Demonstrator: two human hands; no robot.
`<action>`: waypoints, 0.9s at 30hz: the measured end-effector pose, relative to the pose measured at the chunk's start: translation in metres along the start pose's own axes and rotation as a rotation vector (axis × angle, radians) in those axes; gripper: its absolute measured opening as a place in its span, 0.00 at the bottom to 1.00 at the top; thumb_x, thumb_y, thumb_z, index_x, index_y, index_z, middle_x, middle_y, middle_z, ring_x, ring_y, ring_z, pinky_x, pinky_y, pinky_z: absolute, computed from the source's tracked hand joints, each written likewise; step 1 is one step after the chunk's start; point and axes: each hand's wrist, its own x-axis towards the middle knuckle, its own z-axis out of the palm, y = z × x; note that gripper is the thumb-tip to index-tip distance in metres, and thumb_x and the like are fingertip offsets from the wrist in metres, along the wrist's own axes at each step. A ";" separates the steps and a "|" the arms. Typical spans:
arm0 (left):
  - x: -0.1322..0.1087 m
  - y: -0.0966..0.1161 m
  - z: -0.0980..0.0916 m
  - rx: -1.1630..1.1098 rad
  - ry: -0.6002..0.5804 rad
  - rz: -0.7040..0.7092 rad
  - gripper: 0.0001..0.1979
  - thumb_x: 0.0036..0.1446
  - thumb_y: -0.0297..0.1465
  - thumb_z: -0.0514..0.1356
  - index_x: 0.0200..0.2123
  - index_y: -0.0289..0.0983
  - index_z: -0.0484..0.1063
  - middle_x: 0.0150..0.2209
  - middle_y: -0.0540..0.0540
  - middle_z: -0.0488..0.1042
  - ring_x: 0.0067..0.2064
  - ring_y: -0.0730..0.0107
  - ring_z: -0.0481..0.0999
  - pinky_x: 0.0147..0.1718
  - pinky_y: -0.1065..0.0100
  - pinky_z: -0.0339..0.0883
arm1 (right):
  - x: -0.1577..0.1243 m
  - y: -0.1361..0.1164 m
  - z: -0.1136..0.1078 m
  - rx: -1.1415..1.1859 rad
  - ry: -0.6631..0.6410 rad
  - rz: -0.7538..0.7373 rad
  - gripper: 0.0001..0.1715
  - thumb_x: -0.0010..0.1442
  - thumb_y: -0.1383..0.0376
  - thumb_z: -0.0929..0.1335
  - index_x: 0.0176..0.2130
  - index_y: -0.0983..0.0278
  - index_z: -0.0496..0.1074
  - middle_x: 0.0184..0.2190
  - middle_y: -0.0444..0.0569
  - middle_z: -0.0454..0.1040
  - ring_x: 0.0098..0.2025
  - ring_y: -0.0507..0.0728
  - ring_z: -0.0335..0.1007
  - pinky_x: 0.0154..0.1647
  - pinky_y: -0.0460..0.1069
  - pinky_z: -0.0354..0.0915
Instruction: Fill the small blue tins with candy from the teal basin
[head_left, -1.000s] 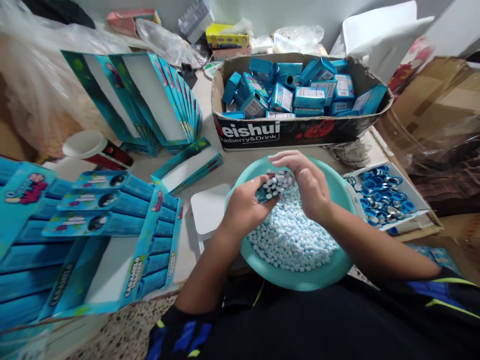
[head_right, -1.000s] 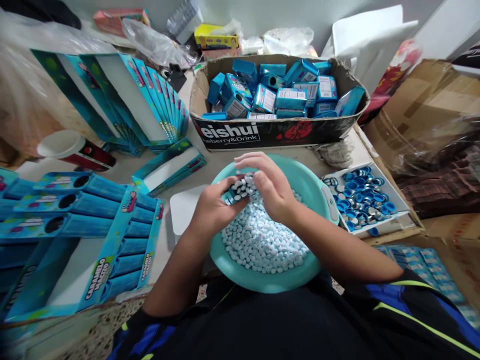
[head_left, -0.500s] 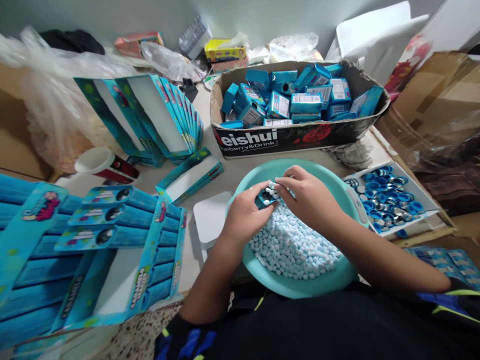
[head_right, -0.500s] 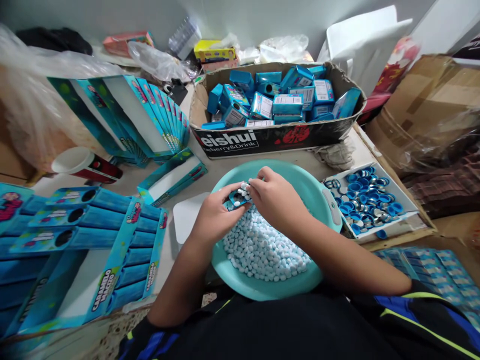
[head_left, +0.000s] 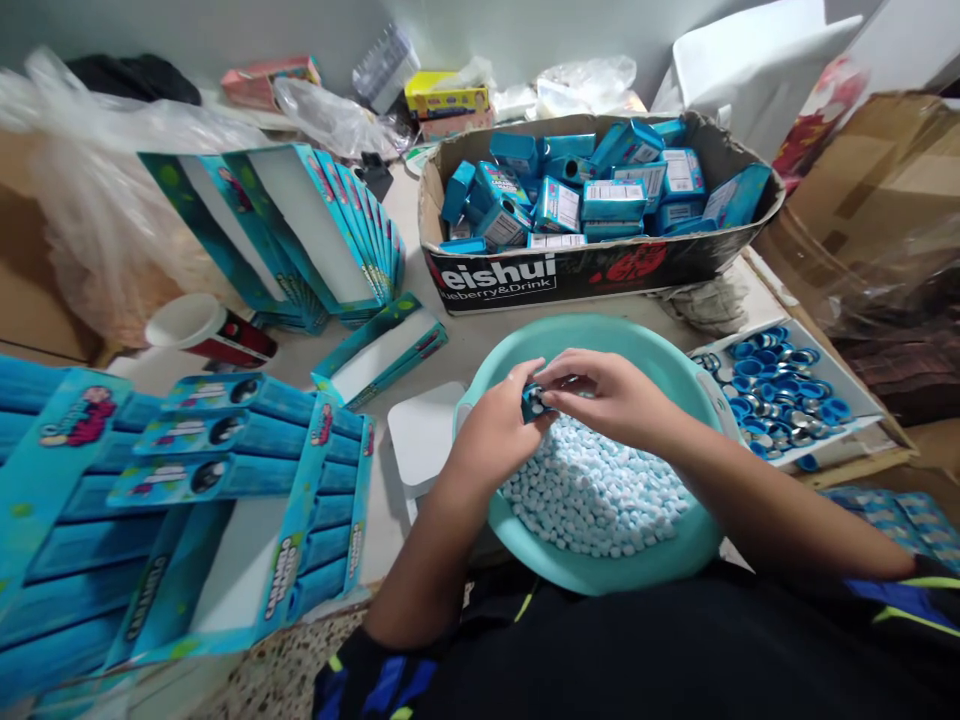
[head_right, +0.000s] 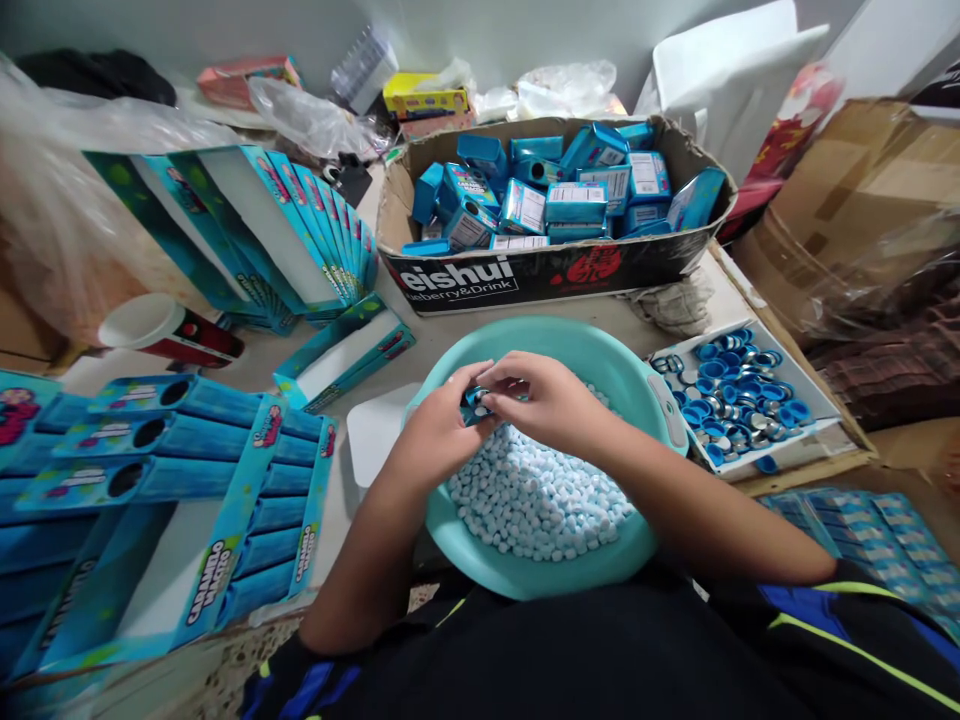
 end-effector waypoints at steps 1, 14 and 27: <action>0.000 0.000 0.000 -0.007 0.002 0.007 0.27 0.61 0.30 0.65 0.64 0.43 0.71 0.61 0.43 0.78 0.61 0.50 0.78 0.61 0.51 0.73 | 0.001 -0.001 0.000 0.085 -0.013 0.039 0.09 0.61 0.60 0.72 0.40 0.61 0.81 0.41 0.52 0.81 0.43 0.60 0.78 0.47 0.56 0.74; -0.003 0.005 -0.003 0.010 0.028 -0.110 0.20 0.59 0.32 0.66 0.54 0.44 0.72 0.54 0.44 0.81 0.53 0.51 0.81 0.54 0.51 0.75 | 0.002 0.016 -0.023 -0.594 -0.003 -0.126 0.16 0.62 0.75 0.65 0.34 0.63 0.81 0.34 0.51 0.77 0.35 0.56 0.72 0.37 0.51 0.63; 0.003 -0.007 0.000 -0.147 -0.038 -0.137 0.25 0.68 0.38 0.54 0.65 0.41 0.70 0.67 0.42 0.73 0.69 0.53 0.70 0.70 0.52 0.63 | 0.005 0.020 -0.023 -0.291 0.133 -0.086 0.09 0.62 0.72 0.69 0.39 0.64 0.80 0.36 0.49 0.78 0.35 0.55 0.74 0.37 0.49 0.68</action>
